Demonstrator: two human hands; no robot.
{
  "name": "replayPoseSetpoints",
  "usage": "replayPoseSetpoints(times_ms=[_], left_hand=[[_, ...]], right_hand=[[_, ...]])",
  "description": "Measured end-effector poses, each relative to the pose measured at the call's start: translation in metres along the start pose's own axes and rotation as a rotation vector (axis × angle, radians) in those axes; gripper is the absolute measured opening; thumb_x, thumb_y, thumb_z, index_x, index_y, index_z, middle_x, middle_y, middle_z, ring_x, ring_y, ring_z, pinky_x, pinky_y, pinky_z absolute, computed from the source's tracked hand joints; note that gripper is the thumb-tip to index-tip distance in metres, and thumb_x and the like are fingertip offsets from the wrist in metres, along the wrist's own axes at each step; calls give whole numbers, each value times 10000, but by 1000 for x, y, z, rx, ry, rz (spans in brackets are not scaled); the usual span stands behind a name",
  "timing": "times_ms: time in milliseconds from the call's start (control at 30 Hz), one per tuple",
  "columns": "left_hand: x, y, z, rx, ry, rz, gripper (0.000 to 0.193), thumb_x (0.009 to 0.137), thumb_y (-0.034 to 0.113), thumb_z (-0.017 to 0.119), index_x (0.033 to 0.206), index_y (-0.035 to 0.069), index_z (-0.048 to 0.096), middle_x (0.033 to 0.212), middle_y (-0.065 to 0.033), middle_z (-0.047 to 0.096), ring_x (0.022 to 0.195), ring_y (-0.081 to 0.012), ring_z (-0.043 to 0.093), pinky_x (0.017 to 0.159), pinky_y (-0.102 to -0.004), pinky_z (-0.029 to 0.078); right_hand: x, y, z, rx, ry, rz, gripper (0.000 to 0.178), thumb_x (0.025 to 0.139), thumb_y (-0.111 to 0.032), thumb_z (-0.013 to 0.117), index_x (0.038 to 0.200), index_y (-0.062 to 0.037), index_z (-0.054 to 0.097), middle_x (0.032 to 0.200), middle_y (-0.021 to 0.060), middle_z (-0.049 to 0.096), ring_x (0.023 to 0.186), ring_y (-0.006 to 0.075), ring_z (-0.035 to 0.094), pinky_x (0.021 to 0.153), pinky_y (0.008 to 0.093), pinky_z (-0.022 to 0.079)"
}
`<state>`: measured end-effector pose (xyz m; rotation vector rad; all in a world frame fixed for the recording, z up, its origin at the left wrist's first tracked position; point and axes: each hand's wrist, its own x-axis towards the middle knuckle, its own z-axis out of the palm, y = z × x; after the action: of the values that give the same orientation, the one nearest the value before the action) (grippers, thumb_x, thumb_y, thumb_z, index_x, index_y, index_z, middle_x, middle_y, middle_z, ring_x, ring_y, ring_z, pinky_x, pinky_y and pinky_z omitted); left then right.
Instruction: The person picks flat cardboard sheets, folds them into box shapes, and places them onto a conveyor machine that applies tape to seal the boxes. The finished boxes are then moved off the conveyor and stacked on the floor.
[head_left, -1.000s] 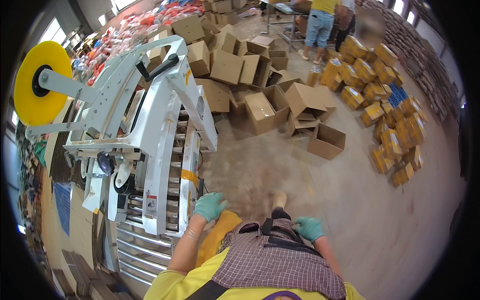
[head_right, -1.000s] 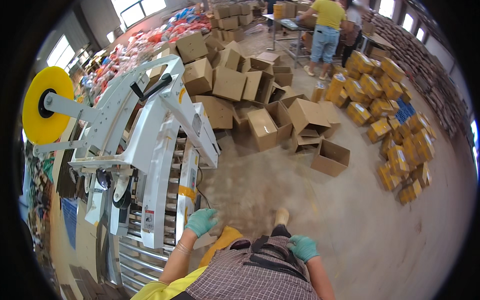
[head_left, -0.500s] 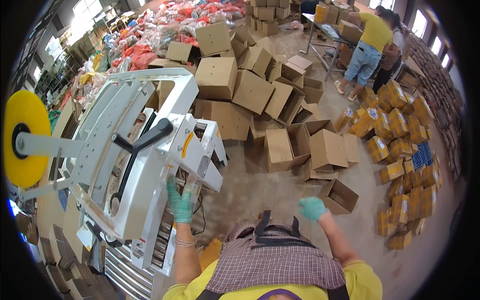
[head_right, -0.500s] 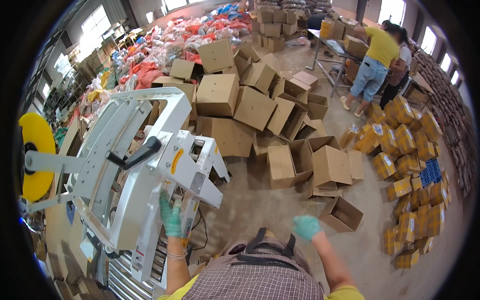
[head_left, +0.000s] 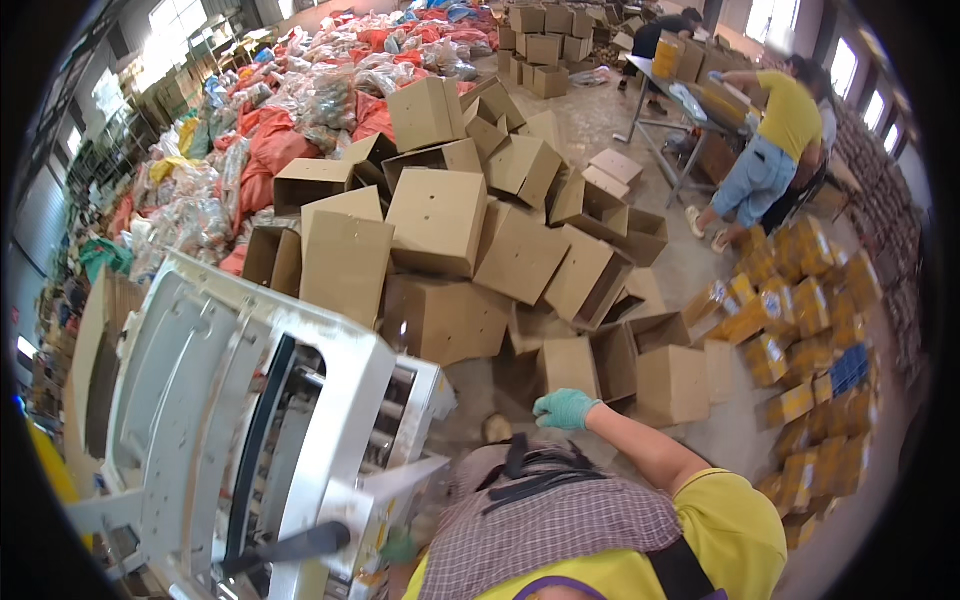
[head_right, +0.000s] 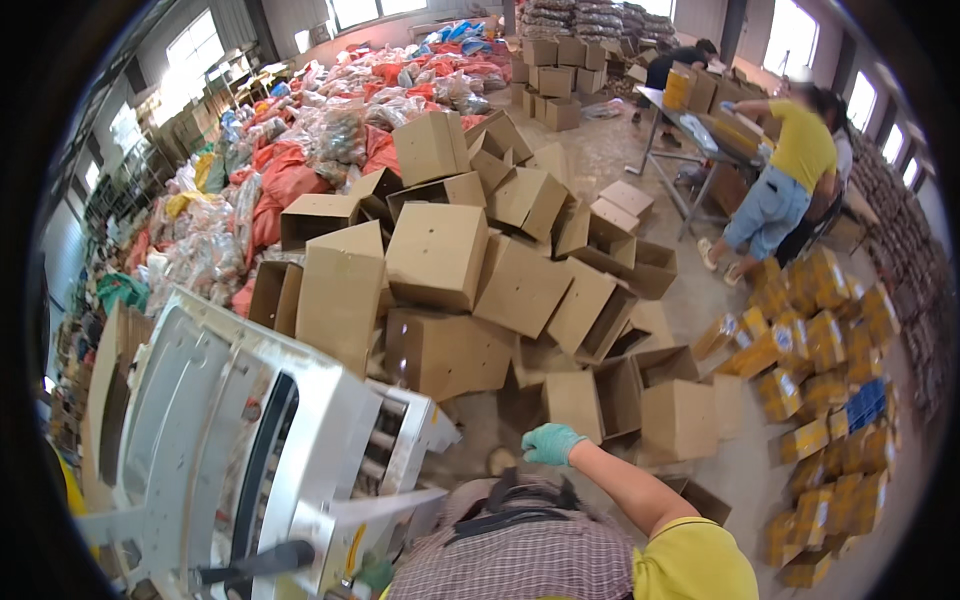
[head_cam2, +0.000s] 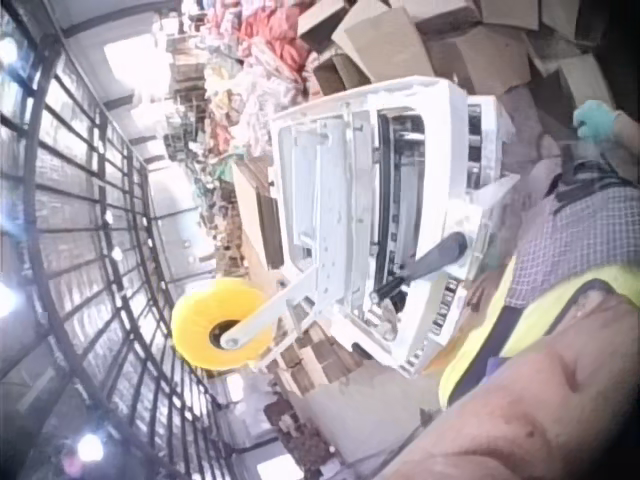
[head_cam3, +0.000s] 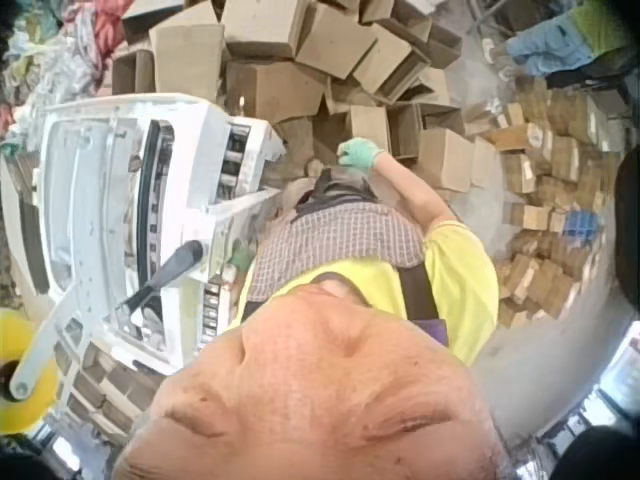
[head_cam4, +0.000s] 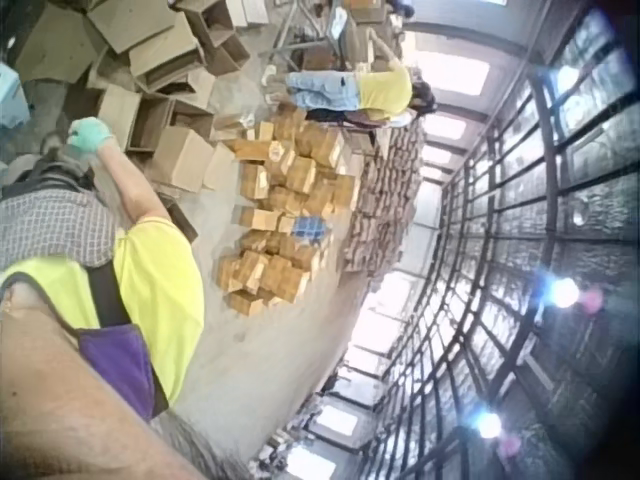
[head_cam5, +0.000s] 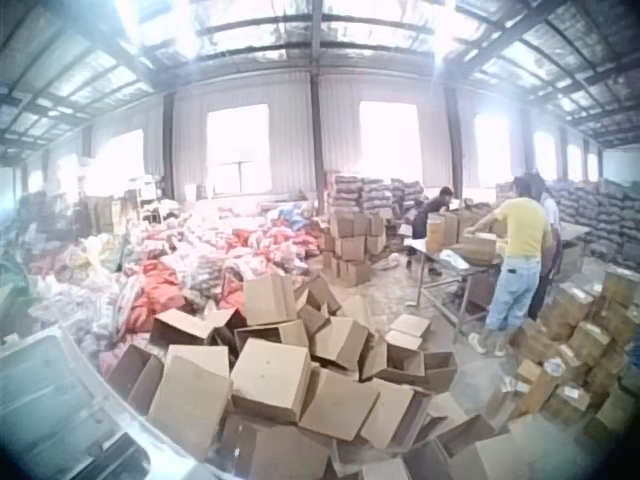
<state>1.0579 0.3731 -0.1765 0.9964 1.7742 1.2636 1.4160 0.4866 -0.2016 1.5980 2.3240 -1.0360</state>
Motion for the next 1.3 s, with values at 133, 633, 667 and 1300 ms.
replayPoseSetpoints(times_ms=[133,633,667,1300], left_hand=[[33,4,18,56,-25,-64,659,813,177,677,1362,-13,366,1290,-141,497,1168,-237,489,1016,-368,384],[62,-2,28,105,77,-129,641,811,244,669,1332,-8,393,1261,-142,509,1154,-249,496,1022,-394,377],[62,-2,27,101,86,-135,640,810,248,669,1330,-7,395,1259,-142,510,1153,-250,497,1022,-396,376],[33,-14,9,111,316,-126,631,807,333,659,1291,-1,430,1223,-143,526,1136,-265,506,1030,-429,366]], right_hand=[[23,107,-6,-231,-110,170,338,790,-366,581,1002,-123,685,1012,149,670,952,335,631,844,444,495],[162,91,-94,-397,-278,27,280,775,-166,569,1015,-77,683,1036,147,671,947,346,641,797,432,515],[166,92,-102,-397,-276,48,281,771,-170,573,1012,-79,686,1035,148,672,942,345,642,795,431,516],[117,162,-76,-188,-70,258,297,788,-320,595,991,-127,694,1026,143,668,967,335,628,870,425,483]])
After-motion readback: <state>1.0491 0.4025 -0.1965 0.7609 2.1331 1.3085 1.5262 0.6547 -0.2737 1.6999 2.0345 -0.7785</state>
